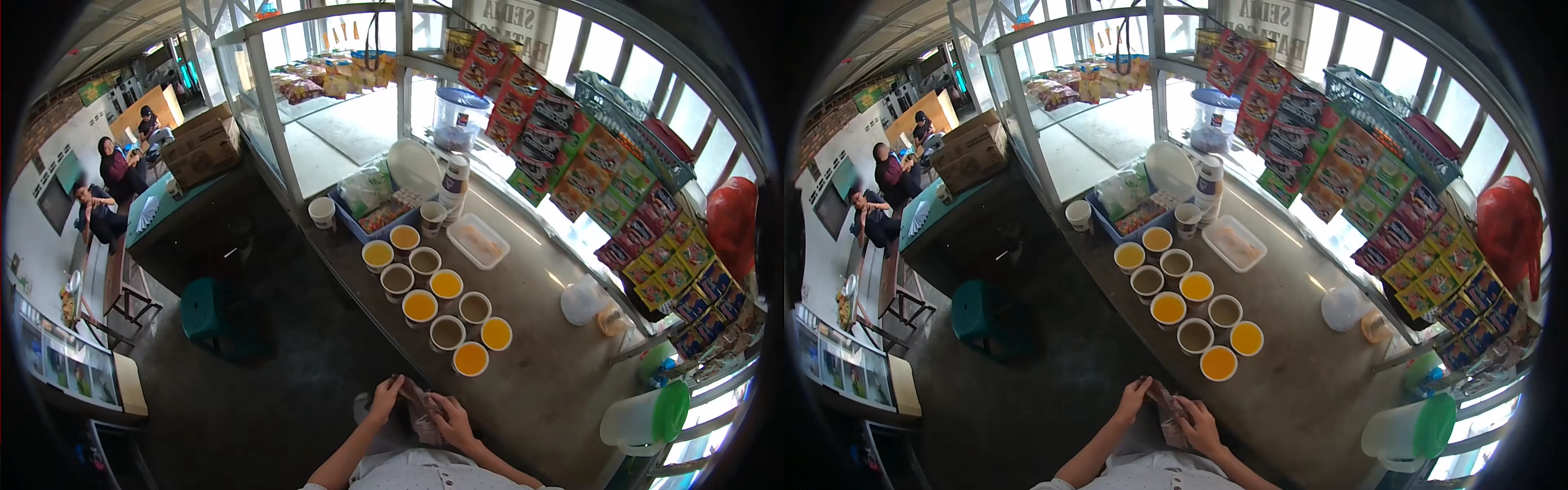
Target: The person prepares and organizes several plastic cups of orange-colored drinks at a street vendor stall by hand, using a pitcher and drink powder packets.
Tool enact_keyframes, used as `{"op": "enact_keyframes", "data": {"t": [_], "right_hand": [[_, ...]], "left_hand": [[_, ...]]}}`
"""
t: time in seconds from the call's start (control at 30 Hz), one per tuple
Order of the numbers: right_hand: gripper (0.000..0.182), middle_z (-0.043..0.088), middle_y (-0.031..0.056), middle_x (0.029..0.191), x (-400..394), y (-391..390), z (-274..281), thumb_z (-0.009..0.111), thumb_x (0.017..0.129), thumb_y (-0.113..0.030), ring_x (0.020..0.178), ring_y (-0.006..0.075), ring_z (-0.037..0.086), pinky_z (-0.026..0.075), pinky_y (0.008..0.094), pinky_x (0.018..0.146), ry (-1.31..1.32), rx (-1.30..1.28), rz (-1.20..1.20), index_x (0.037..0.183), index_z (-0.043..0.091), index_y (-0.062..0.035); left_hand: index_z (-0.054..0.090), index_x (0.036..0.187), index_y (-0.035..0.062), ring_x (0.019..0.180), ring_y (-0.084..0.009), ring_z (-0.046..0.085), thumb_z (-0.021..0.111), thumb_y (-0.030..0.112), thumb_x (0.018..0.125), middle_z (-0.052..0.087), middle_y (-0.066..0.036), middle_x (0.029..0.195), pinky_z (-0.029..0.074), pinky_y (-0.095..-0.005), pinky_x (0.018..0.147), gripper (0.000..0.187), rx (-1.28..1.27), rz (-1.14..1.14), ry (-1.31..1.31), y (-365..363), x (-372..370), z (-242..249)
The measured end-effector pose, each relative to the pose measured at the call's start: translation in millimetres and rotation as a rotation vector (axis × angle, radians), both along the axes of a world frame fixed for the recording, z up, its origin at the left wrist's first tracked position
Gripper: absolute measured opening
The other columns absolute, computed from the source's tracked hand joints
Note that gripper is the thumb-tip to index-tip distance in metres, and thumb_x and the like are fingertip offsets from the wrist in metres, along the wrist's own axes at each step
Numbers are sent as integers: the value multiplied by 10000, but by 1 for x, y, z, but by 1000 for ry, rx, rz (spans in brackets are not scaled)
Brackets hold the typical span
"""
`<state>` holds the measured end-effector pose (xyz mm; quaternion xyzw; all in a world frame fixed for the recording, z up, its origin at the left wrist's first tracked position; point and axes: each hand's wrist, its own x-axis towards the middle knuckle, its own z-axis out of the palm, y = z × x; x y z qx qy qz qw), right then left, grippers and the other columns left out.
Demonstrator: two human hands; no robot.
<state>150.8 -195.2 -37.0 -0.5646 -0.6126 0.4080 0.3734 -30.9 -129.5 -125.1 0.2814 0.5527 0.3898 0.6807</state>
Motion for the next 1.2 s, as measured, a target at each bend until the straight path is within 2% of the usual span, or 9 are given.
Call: {"op": "enact_keyframes", "data": {"t": [0.17, 0.27, 0.37, 0.47, 0.57, 0.7, 0.83, 0.93, 1.2], "right_hand": [[423, 539, 174, 1120, -78, 68, -9, 610, 821, -62, 956, 323, 589, 472, 357, 840, -11, 135, -100, 1238, 552, -108], [423, 528, 173, 1128, -138, 121, -6, 611, 823, -58, 989, 335, 579, 473, 369, 848, -43, 120, -149, 1237, 555, -125], [422, 530, 172, 1099, -189, 180, -3, 610, 812, -43, 1003, 347, 562, 471, 380, 854, -72, 149, -124, 1220, 572, -141], [436, 531, 164, 1101, -222, 243, 4, 623, 776, -23, 1014, 347, 553, 481, 379, 836, -210, 360, -212, 1190, 598, -157], [394, 514, 151, 1162, -248, 308, -2, 608, 796, -89, 1112, 369, 500, 449, 420, 891, -415, 465, -281, 1183, 604, -163], [508, 477, 171, 1257, -281, 381, -35, 625, 796, -210, 1200, 398, 419, 367, 494, 976, -640, 479, -317, 1282, 513, -114], [674, 409, 204, 1357, -289, 387, -45, 641, 784, -340, 1279, 401, 347, 305, 533, 1014, -805, 398, -156, 1357, 414, -67], [668, 382, 188, 1397, -279, 391, -62, 642, 784, -355, 1299, 391, 331, 287, 511, 1031, -962, 396, -107, 1359, 421, -97], [622, 391, 183, 1398, -292, 413, -58, 580, 823, -333, 1300, 364, 347, 300, 495, 1031, -889, 364, -184, 1375, 407, -105]], "left_hand": [[604, 1127, 50, 887, -92, 586, 472, 412, 966, 622, 8, 979, 460, -251, 811, 418, -136, 18, -170, 54, -57, 32], [555, 1201, 41, 1013, -172, 601, 410, 449, 975, 613, -55, 1128, 476, -318, 876, 489, 94, -53, -93, 90, -92, 12], [574, 1189, 41, 1007, -135, 573, 401, 449, 982, 603, -4, 1060, 450, -292, 867, 489, 96, -16, -102, 133, -135, -3], [576, 1188, 54, 1013, -135, 563, 387, 441, 986, 609, -17, 1066, 445, -306, 848, 475, 24, 15, -171, 177, -181, 39], [575, 1184, 69, 960, -137, 574, 369, 417, 990, 617, -39, 1061, 451, -296, 789, 447, 168, 39, 135, 210, -217, 41], [582, 1138, 88, 928, -160, 577, 353, 431, 983, 611, -54, 1045, 449, -322, 797, 441, 167, 87, 210, 236, -245, 36], [591, 1108, 88, 919, -149, 574, 358, 419, 986, 608, -49, 1027, 450, -307, 760, 422, 107, 80, 204, 247, -252, 30], [599, 1094, 83, 901, -137, 572, 368, 391, 993, 612, -39, 1005, 444, -283, 733, 398, 83, 50, 186, 254, -250, 29], [585, 1111, 83, 945, -156, 565, 358, 457, 980, 596, -53, 1034, 444, -314, 767, 457, 137, -105, 242, 288, -246, 20]]}}
